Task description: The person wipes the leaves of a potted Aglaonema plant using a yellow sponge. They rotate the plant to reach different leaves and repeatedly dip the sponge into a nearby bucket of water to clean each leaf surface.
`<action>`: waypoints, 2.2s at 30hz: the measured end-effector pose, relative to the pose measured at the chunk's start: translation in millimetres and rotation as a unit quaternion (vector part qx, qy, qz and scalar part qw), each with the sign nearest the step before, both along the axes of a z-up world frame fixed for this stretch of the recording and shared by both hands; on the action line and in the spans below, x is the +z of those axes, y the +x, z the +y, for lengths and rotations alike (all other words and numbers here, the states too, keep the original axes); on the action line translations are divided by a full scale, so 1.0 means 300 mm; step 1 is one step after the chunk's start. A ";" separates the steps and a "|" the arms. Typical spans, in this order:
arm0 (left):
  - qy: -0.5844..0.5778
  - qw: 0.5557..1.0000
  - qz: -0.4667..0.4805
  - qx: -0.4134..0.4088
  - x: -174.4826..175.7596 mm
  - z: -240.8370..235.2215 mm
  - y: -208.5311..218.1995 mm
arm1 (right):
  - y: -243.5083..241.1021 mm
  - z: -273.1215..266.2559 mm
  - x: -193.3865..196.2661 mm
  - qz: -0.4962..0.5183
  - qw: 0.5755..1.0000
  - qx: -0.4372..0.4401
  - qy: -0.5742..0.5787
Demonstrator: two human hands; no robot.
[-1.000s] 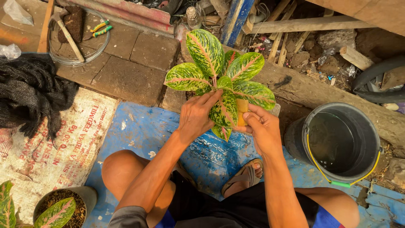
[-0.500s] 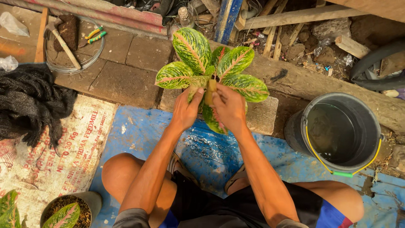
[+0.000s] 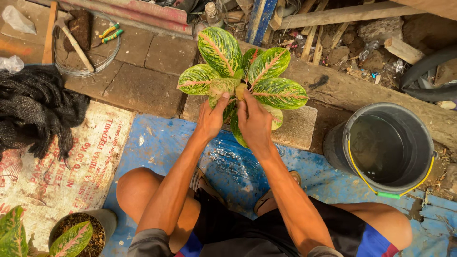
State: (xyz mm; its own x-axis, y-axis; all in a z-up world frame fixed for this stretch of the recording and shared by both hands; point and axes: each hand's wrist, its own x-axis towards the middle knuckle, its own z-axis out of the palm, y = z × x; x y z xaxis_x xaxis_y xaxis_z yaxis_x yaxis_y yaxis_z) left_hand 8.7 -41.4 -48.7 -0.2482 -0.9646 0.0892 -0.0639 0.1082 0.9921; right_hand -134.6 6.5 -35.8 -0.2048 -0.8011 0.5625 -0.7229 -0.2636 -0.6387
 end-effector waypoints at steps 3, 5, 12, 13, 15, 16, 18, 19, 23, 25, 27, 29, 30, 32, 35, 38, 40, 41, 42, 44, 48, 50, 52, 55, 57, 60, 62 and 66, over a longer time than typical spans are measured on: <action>0.016 1.000 0.001 -0.004 0.005 -0.011 -0.002 | -0.011 -0.019 0.009 -0.028 0.990 -0.018 0.140; 0.023 1.000 0.018 0.011 0.007 -0.008 0.002 | -0.011 -0.028 0.012 -0.066 0.984 -0.024 0.164; 0.018 1.000 -0.017 0.006 0.028 -0.007 0.007 | -0.024 -0.022 0.010 -0.046 0.977 -0.034 0.205; 0.022 1.000 -0.018 0.011 0.034 -0.013 0.003 | -0.029 -0.034 0.007 -0.063 0.976 -0.044 0.202; 0.023 0.999 -0.027 0.012 0.036 -0.003 0.008 | -0.034 -0.050 -0.013 -0.127 0.971 -0.058 0.195; 0.019 0.999 -0.035 0.007 0.035 0.002 0.009 | -0.036 -0.053 -0.029 -0.158 0.966 -0.063 0.195; 0.021 0.998 -0.052 -0.002 0.033 0.005 0.009 | -0.037 -0.076 -0.061 -0.110 0.969 -0.079 0.206; 0.025 0.998 -0.061 -0.005 0.036 0.002 0.007 | -0.042 -0.095 -0.070 -0.086 0.971 -0.089 0.207; -0.007 0.998 -0.055 0.035 0.039 -0.002 0.006 | -0.084 -0.124 -0.083 -0.183 0.970 0.006 0.161; 0.006 0.999 -0.033 0.020 0.037 -0.012 0.005 | -0.094 -0.115 -0.078 -0.337 0.922 0.027 0.191; 0.010 0.999 -0.030 0.012 0.033 -0.008 0.002 | -0.089 -0.101 -0.068 -0.317 0.931 -0.023 0.177; 0.001 0.999 -0.049 0.007 0.036 -0.010 -0.001 | -0.070 -0.104 -0.047 -0.270 0.941 -0.048 0.200; -0.006 0.999 -0.048 0.012 0.039 -0.009 -0.003 | -0.061 -0.110 -0.034 -0.232 0.943 -0.049 0.232; -0.021 0.999 -0.045 0.021 0.042 -0.012 -0.005 | -0.053 -0.118 -0.009 -0.237 0.939 -0.015 0.249; 0.022 0.999 -0.027 0.009 0.034 -0.024 -0.003 | -0.056 -0.115 0.022 -0.297 0.931 0.023 0.213; 0.033 0.999 -0.006 0.017 0.008 -0.035 -0.003 | -0.048 -0.090 0.035 -0.196 0.964 -0.034 0.175; 0.019 1.000 0.016 0.017 -0.015 -0.035 0.001 | -0.025 -0.066 0.037 -0.083 0.987 -0.022 0.135; 0.008 1.000 0.027 0.014 -0.022 -0.045 -0.004 | -0.020 -0.062 0.042 -0.089 0.985 -0.004 0.149; 0.042 0.999 0.000 0.028 -0.028 -0.054 -0.007 | -0.007 -0.047 0.045 -0.096 0.982 0.014 0.163; 0.113 0.990 -0.055 0.066 -0.040 -0.066 0.000 | 0.019 -0.025 0.052 -0.104 0.983 0.018 0.153; 0.198 0.973 0.114 0.031 -0.060 -0.065 0.005 | 0.067 0.029 0.062 -0.053 0.992 -0.036 0.107; 0.238 0.957 0.164 -0.015 -0.061 -0.064 0.009 | 0.080 0.045 0.072 -0.006 0.995 -0.007 0.095; 0.205 0.957 0.207 -0.013 -0.062 -0.073 0.006 | 0.073 0.045 0.082 0.039 0.994 0.071 0.069; 0.197 0.955 0.221 -0.036 -0.077 -0.075 0.010 | 0.072 0.051 0.079 -0.096 0.984 -0.036 0.147; 0.215 0.957 0.190 -0.036 -0.087 -0.070 0.011 | 0.078 0.055 0.073 -0.098 0.994 -0.018 0.038; 0.220 0.967 0.128 -0.021 -0.078 -0.061 0.001 | 0.088 0.075 0.068 -0.001 0.999 0.023 -0.032; 0.169 0.978 0.117 -0.032 -0.047 -0.056 0.002 | 0.090 0.077 0.070 -0.032 0.998 0.061 -0.007; 0.055 0.994 -0.088 0.027 0.045 0.016 0.024 | 0.075 0.105 0.048 -0.224 0.973 0.008 0.060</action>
